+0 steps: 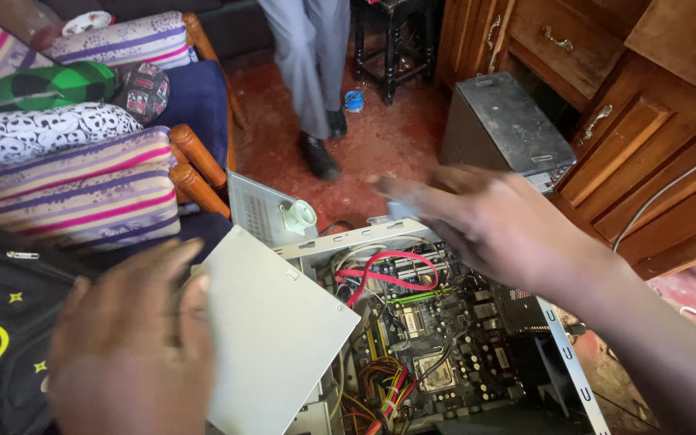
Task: Repairing a desktop computer by handling internal components and cables
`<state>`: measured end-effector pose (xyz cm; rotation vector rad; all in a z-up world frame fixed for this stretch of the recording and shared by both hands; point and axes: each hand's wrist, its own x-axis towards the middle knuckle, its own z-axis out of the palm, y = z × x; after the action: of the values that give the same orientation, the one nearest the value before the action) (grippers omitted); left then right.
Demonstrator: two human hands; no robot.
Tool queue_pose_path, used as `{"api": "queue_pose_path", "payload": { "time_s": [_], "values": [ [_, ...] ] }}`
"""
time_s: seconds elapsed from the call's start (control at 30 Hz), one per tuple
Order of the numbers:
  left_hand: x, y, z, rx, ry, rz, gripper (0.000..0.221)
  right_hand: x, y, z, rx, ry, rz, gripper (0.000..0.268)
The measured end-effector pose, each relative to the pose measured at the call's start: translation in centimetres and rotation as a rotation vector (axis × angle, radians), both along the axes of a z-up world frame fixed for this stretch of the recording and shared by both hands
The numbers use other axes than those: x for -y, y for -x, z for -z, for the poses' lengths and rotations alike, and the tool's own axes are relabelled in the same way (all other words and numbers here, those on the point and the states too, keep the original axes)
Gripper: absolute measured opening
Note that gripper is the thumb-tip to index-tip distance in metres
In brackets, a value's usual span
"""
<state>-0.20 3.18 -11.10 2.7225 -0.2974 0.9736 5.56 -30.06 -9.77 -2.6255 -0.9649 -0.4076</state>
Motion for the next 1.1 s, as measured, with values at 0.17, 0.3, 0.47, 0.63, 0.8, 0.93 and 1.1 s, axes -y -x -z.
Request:
{"api": "queue_pose_path", "payload": {
  "time_s": [0.17, 0.3, 0.47, 0.63, 0.8, 0.93, 1.1],
  "values": [
    [6.2, 2.0, 0.1, -0.214, -0.227, -0.06, 0.128, -5.4, -2.2, -2.5, 0.064, 0.056, -0.155, 0.049],
    [6.5, 1.7, 0.6, -0.117, -0.307, -0.18, 0.149, -8.4, -3.5, -2.5, 0.072, -0.043, -0.19, 0.043],
    [5.3, 1.6, 0.4, 0.015, -0.237, -0.009, 0.127, -7.2, -6.7, -0.2, 0.315, -0.138, -0.278, 0.039],
    [5.2, 1.0, 0.3, 0.064, -0.217, 0.062, 0.11, -2.5, -11.2, 1.6, 0.46, 0.035, -0.136, 0.031],
    [4.7, 0.0, 0.2, 0.088, -0.244, 0.141, 0.073, -3.9, -9.7, -0.2, 0.339, -0.101, -0.071, 0.012],
    [5.2, -0.6, 0.8, 0.175, -0.314, 0.057, 0.041, -6.7, -6.2, -2.4, 0.033, -0.317, -0.263, 0.019],
    [5.1, -1.7, 2.2, 0.226, -0.352, 0.007, 0.032, -6.7, -4.9, -0.6, -0.194, -0.344, -0.442, 0.019]
  ]
}}
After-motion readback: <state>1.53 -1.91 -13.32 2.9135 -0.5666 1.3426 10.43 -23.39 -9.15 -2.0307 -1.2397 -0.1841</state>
